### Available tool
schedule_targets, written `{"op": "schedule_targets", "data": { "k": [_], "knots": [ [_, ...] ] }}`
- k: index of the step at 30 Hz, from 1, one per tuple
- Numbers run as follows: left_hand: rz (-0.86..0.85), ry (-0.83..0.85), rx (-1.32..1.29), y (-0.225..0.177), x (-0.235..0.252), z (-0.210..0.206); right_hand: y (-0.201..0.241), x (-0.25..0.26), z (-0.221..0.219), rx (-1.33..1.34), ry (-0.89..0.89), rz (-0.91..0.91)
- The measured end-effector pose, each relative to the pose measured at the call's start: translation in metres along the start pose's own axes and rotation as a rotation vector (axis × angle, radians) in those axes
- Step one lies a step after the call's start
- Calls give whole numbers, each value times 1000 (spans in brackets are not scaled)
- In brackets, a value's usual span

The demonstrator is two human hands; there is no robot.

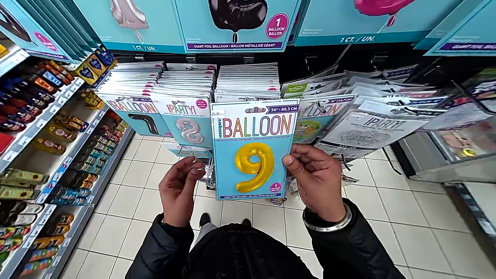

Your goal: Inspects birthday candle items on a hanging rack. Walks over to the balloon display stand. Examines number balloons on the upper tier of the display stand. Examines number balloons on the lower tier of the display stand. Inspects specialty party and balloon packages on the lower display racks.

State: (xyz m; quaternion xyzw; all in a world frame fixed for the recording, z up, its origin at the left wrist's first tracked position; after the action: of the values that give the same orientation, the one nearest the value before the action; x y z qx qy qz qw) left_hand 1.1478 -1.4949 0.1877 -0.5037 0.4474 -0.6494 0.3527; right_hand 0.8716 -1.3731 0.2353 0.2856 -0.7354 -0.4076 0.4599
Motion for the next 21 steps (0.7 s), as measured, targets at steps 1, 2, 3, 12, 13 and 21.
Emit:
{"op": "schedule_targets", "data": {
  "k": [1,2,3,12,13,21],
  "knots": [
    [0,3,-1,0,0,0,0,0,-1,0,3,-2],
    [-1,5,-1,0,0,-1,0,0,-1,4,5,-5],
    [-2,7,2,0,0,-1,-1,0,-1,6,6,-7],
    [2,8,4,0,-1,0,-2,-1,-1,3,3,-2],
    [0,8,4,0,-2,0,-3,-1,-1,5,1,1],
    [5,18,17,0,-3,4,-9,4,-3,-6,-18,-12]
  ]
}}
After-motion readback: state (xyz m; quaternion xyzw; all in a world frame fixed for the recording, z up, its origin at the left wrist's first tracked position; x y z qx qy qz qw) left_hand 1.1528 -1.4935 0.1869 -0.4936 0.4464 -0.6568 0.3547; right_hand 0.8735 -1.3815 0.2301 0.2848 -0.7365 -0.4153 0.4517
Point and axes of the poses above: each hand's wrist, its own x-axis towards the middle knuckle, its own z-axis out of the back of the hand, y = z × x, the point moved 4 cm from there along x, towards the middle knuckle, and after that the axes turned 12 degrees about x, right-handed, at the moved point
